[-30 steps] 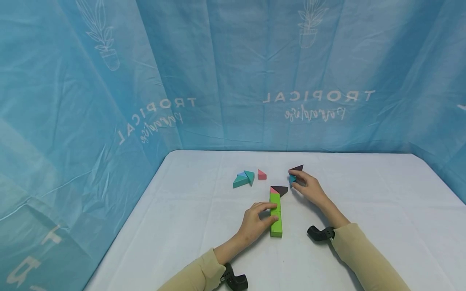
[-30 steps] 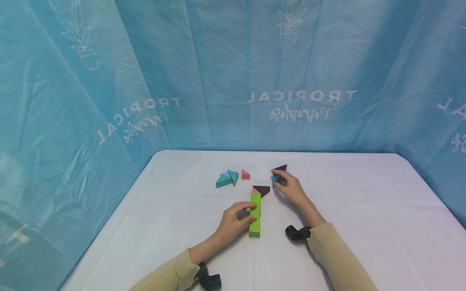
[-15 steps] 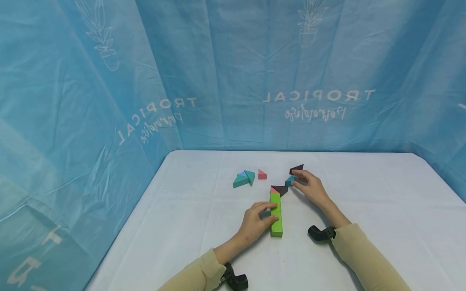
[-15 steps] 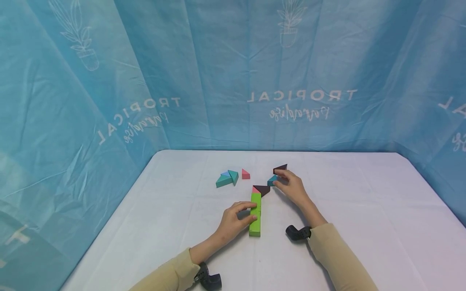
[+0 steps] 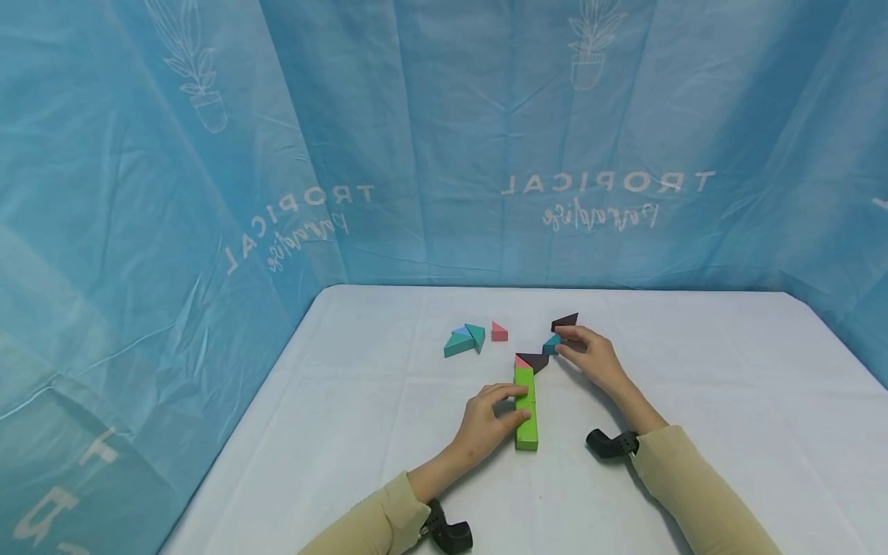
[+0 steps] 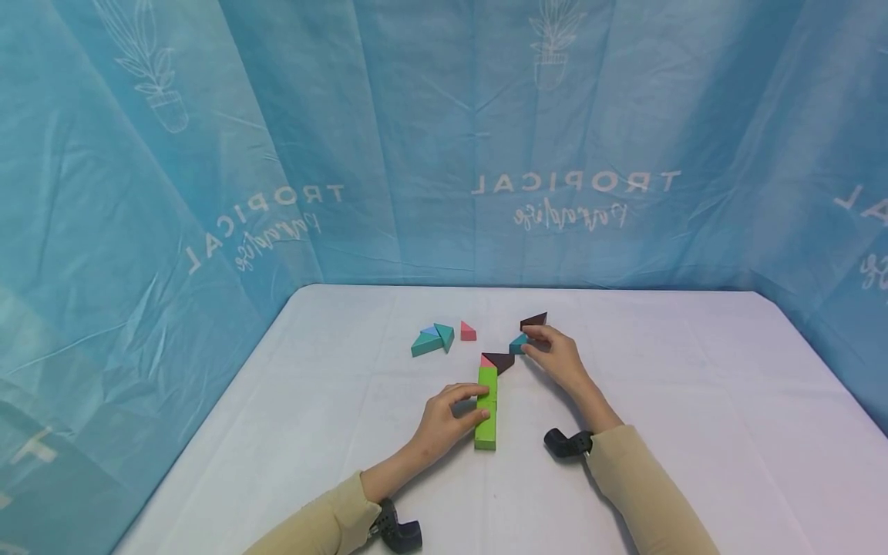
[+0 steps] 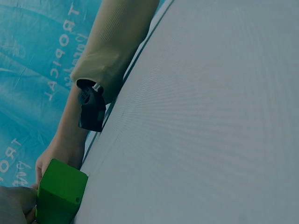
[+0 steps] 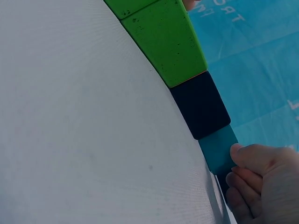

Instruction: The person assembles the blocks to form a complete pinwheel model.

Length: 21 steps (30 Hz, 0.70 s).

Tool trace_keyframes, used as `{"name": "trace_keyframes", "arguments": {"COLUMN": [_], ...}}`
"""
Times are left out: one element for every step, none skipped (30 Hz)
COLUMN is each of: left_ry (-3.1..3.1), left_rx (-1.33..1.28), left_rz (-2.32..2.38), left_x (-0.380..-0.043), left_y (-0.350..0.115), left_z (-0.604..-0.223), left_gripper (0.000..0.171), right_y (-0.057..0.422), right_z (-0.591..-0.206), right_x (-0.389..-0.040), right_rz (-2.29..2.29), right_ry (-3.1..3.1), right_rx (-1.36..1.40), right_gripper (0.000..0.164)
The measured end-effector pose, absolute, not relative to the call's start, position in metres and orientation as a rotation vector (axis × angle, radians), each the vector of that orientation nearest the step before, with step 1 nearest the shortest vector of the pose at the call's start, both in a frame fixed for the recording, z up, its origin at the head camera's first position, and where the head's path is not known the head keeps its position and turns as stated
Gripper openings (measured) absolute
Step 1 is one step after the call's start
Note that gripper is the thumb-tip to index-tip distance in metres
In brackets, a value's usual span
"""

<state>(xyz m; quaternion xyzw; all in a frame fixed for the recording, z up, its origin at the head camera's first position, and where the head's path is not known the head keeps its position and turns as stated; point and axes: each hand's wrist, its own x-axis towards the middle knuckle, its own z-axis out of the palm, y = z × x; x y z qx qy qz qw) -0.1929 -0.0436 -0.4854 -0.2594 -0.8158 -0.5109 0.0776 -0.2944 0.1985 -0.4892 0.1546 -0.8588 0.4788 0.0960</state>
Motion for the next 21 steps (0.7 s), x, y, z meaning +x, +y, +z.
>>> {"name": "trace_keyframes", "arguments": {"left_ry": [-2.444,-2.444,-2.445,-2.447,-2.447,-2.445,-2.442,-2.439,-2.434,-2.430,-2.424,-2.419,-2.414,-2.412,-2.411,-2.410,-2.408,-2.409,-2.409,-2.410,-2.410], "left_rx": [-0.775,-0.774,-0.774,-0.772,-0.771,-0.772,-0.773,-0.776,-0.779,-0.781,-0.785,-0.787,-0.790,-0.792,-0.791,-0.792,-0.792,-0.791,-0.791,-0.791,-0.792], "left_rz": [-1.537,-1.540,-1.539,-1.539,-1.537,-1.532,-1.526,-1.518,-1.511,-1.507,-1.505,-1.501,-1.502,-1.499,-1.505,-1.511,-1.515,-1.523,-1.533,-1.535,-1.541], "left_x": [-0.193,-0.193,-0.193,-0.193,-0.193,-0.193,-0.192,-0.192,-0.192,-0.193,-0.193,-0.193,-0.194,-0.194,-0.194,-0.194,-0.194,-0.194,-0.194,-0.194,-0.194], "left_y": [-0.044,-0.044,-0.044,-0.044,-0.044,-0.043,-0.043,-0.043,-0.043,-0.043,-0.043,-0.043,-0.043,-0.043,-0.043,-0.043,-0.044,-0.044,-0.044,-0.044,-0.044], "left_z": [-0.486,-0.486,-0.486,-0.486,-0.486,-0.487,-0.487,-0.487,-0.488,-0.488,-0.488,-0.488,-0.488,-0.488,-0.488,-0.488,-0.488,-0.488,-0.488,-0.488,-0.488], "left_gripper": [0.034,0.034,0.034,0.034,0.034,0.034,0.034,0.033,0.033,0.033,0.033,0.033,0.033,0.033,0.033,0.033,0.033,0.034,0.034,0.034,0.034], "right_y": [0.198,0.198,0.198,0.198,0.198,0.199,0.199,0.199,0.199,0.199,0.200,0.200,0.200,0.200,0.199,0.198,0.197,0.194,0.192,0.188,0.185], "right_z": [-0.489,-0.489,-0.488,-0.487,-0.486,-0.485,-0.484,-0.482,-0.480,-0.478,-0.477,-0.475,-0.474,-0.472,-0.471,-0.470,-0.469,-0.468,-0.467,-0.465,-0.465], "right_x": [-0.294,-0.294,-0.294,-0.293,-0.293,-0.293,-0.292,-0.292,-0.292,-0.292,-0.293,-0.294,-0.295,-0.296,-0.296,-0.297,-0.297,-0.297,-0.297,-0.296,-0.296], "right_rz": [1.413,1.411,1.414,1.415,1.412,1.414,1.419,1.427,1.430,1.431,1.435,1.439,1.440,1.442,1.440,1.434,1.428,1.420,1.416,1.414,1.408], "right_ry": [-2.543,-2.540,-2.534,-2.530,-2.529,-2.525,-2.521,-2.513,-2.508,-2.501,-2.491,-2.480,-2.469,-2.458,-2.452,-2.449,-2.446,-2.443,-2.441,-2.442,-2.445], "right_rx": [0.452,0.443,0.434,0.424,0.414,0.406,0.397,0.388,0.383,0.383,0.383,0.385,0.390,0.394,0.396,0.401,0.402,0.407,0.412,0.415,0.418], "right_gripper": [0.038,0.038,0.038,0.038,0.039,0.039,0.040,0.040,0.041,0.041,0.041,0.041,0.041,0.040,0.040,0.040,0.040,0.040,0.040,0.039,0.040]}}
